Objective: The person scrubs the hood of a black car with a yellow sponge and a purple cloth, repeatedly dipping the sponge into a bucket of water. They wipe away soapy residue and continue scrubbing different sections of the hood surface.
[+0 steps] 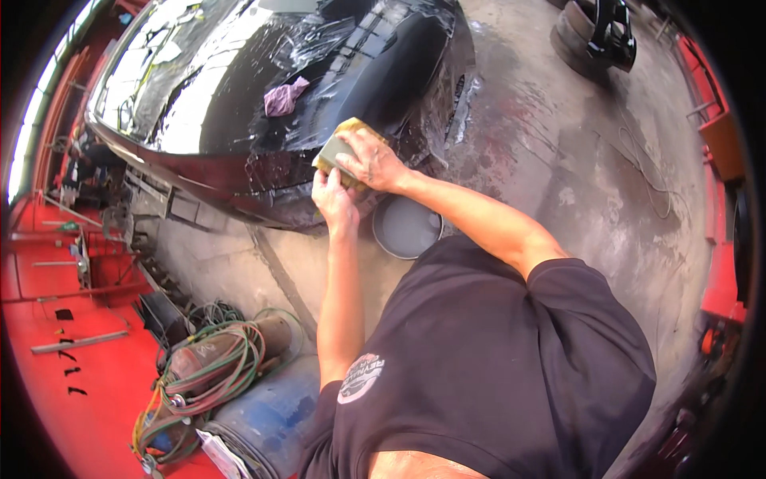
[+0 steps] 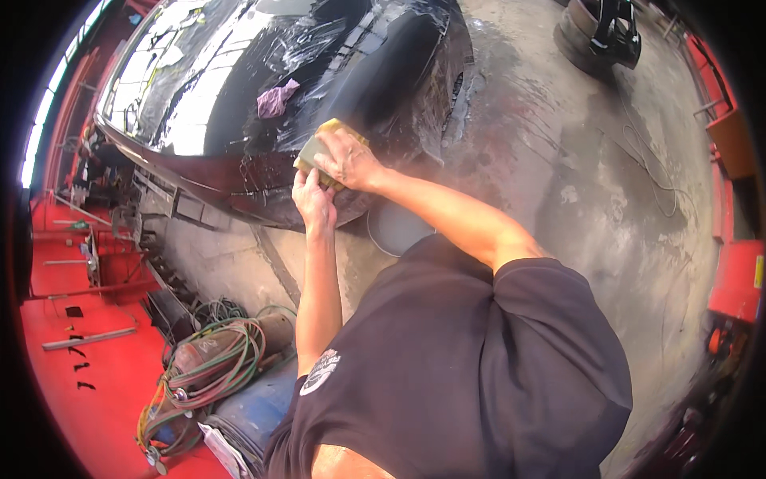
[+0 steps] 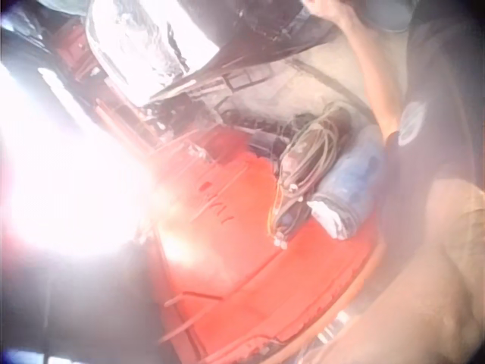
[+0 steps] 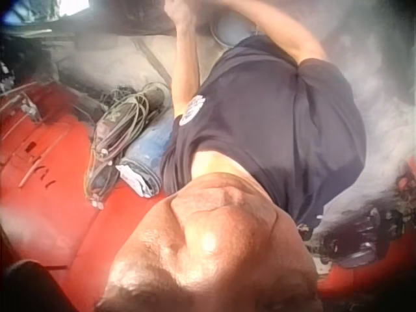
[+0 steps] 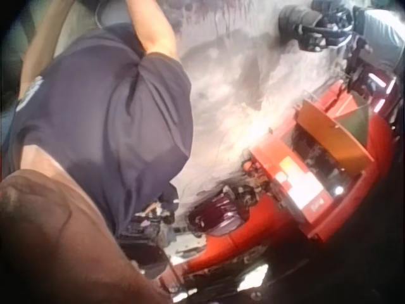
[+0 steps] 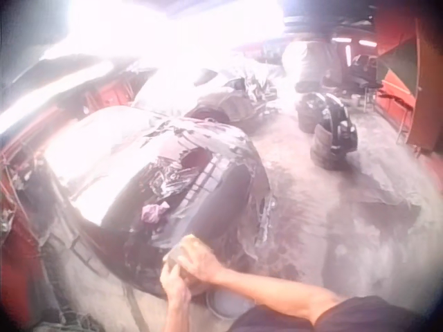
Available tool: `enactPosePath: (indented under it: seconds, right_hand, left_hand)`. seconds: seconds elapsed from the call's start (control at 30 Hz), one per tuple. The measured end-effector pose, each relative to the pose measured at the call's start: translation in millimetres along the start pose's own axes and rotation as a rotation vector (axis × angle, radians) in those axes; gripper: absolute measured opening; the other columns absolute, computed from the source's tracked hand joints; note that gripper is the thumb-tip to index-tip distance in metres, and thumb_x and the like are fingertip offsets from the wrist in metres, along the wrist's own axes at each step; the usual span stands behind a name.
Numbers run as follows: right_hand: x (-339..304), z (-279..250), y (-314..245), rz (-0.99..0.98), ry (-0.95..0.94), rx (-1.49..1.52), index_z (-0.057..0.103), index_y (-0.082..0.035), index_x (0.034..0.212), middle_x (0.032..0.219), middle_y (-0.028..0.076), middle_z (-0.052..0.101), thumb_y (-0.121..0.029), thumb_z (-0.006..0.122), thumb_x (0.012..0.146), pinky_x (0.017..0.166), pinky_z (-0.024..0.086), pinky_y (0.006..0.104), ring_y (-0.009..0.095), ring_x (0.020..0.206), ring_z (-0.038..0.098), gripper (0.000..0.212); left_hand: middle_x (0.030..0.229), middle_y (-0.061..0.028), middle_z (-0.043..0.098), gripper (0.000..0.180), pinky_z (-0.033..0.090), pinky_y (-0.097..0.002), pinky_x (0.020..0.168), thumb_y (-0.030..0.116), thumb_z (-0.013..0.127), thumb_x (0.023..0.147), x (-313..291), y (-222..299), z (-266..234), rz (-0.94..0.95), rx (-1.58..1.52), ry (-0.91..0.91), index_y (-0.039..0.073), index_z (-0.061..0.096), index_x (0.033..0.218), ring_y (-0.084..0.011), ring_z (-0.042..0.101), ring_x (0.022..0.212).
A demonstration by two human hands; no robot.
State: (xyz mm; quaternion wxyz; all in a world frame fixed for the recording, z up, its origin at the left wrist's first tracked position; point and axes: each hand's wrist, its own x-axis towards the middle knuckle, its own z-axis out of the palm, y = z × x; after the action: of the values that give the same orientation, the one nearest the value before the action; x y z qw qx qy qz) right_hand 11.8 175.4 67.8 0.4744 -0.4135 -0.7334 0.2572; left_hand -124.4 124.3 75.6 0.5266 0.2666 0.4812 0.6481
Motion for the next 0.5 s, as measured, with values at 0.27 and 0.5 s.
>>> enactPosePath:
  seconds: [0.27,0.5]
  right_hand:
    - [-14.0,-12.7,-7.3,0.033,-0.070,-0.073,0.057,0.009,0.160,0.146,0.033,0.064,-0.042,0.075,0.104,0.117,0.054,0.0503,0.048,0.135,0.065,0.077]
    - [-36.6,14.8,38.0,-0.138,0.098,-0.142,0.075,0.005,0.131,0.150,0.028,0.067,-0.024,0.071,0.102,0.115,0.057,0.0496,0.044,0.135,0.067,0.042]
  left_hand:
    - [0.124,-0.0081,0.076,0.023,0.068,-0.0367,0.080,0.008,0.056,0.119,16.1,-12.9,-29.3,0.034,0.160,-0.138,0.004,0.065,0.140,-0.0179,0.079,0.099]
    - [0.137,-0.0084,0.073,0.037,0.068,-0.0385,0.092,0.010,0.056,0.120,-15.4,-7.5,-9.3,-0.092,0.066,-0.142,0.004,0.057,0.156,-0.0194,0.077,0.114]
